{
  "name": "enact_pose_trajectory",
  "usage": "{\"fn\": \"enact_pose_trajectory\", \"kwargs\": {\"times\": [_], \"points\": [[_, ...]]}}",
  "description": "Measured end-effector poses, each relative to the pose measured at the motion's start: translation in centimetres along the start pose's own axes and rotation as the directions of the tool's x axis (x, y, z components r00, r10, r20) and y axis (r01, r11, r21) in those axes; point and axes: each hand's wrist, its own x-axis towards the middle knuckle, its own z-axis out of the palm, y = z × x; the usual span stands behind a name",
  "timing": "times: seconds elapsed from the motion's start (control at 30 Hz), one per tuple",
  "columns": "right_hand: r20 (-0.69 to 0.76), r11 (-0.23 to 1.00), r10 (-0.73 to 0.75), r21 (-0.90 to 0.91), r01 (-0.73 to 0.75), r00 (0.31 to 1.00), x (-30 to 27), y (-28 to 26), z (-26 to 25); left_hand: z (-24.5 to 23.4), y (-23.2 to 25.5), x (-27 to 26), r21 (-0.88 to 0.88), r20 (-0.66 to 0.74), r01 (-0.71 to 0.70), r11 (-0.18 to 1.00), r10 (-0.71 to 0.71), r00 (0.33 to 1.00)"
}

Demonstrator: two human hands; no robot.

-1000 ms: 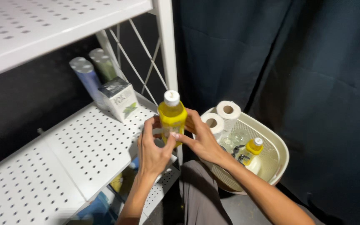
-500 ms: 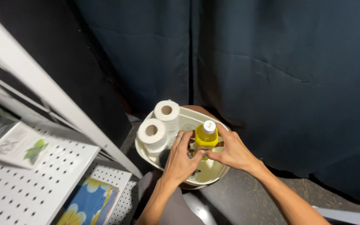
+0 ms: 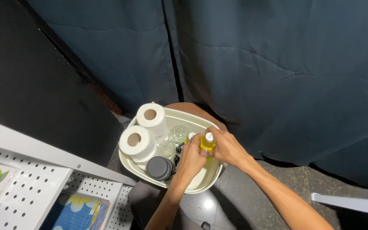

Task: The person organizes various items from a white metal shelf into a white plastic basket. They place toilet paper rolls, small jars, bottles, and other containers into the basket one by one.

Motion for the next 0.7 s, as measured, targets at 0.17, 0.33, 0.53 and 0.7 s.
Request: {"fn": "enact_pose_trajectory", "kwargs": {"times": [0.17,0.33,0.53,0.7], "points": [[0.063,0.971,-0.061,-0.228,0.074,0.996,1.7,2.0,3.3,1.8,-2.8,0.8,0.045,0.033,0.051,0.998,-0.052,0.998],[0.084,0.944,-0.084,-0.314,0.107,0.993,2.4,2.8,5.4,1.2,-3.8,0.4,0.148,0.030,0.041,0.988,-0.046,0.999],[0.044,0.883,-0.112,-0.454,0.120,0.993,1.7,0.7,5.1,-0.1,-4.9,-0.3,0.296,-0.027,0.005,0.955,0.003,1.000],[0.065,0.878,-0.042,-0.473,0.068,0.997,1.3,-0.2,5.0,-1.4,-4.7,-0.9,0.305,-0.002,0.015,0.952,-0.015,1.000]]}}
